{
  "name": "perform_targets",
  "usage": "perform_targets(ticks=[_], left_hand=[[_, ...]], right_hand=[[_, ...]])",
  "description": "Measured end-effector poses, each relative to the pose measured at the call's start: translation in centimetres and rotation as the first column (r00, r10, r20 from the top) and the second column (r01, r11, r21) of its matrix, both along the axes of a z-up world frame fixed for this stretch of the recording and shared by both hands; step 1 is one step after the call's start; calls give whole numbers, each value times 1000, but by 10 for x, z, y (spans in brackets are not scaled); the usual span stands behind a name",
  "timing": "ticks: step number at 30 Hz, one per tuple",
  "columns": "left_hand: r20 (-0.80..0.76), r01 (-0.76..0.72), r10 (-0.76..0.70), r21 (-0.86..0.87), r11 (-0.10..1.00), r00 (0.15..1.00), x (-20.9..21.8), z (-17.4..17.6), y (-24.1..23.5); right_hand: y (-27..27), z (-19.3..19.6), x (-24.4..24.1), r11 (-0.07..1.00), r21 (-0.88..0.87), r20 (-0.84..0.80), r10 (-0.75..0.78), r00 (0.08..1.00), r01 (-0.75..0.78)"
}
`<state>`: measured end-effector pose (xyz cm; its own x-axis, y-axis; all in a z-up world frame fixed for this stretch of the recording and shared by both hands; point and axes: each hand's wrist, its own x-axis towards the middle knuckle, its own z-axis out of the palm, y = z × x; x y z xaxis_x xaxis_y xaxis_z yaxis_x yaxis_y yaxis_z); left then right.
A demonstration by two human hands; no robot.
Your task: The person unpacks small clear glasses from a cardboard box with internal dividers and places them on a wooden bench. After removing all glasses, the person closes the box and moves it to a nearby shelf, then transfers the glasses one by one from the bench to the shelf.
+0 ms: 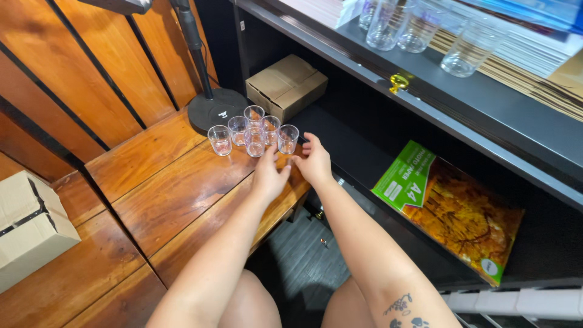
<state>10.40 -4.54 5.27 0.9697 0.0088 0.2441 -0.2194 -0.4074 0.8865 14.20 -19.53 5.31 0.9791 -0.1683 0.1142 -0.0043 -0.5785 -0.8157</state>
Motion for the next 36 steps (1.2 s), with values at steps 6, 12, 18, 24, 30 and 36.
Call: perform_targets(ticks=[6, 12, 18, 24, 30, 36], left_hand=[[-43, 12, -10, 57, 998, 999, 0, 18, -10], [-132, 12, -3, 70, 997, 991, 2, 15, -9], [83, -62, 56, 76, 995, 995, 8, -33, -16], [365, -109, 127, -70, 992, 922, -43, -6, -17], [460, -121, 189, -173, 977, 867, -77, 64, -29], [576, -47, 158, -202, 978, 802, -95, 146, -55]], right_hand=[[15, 1, 13, 991, 131, -16, 14, 1000, -11], [17, -17, 23, 973, 230, 32, -6, 999, -2], [15, 0, -6, 971, 240, 64, -17, 998, 1], [17, 35, -53, 939, 341, 118, -10, 993, -31], [9, 110, -97, 950, 302, 274, -12, 962, -75], [-16, 200, -135, 982, 184, 487, -53, 872, -43]])
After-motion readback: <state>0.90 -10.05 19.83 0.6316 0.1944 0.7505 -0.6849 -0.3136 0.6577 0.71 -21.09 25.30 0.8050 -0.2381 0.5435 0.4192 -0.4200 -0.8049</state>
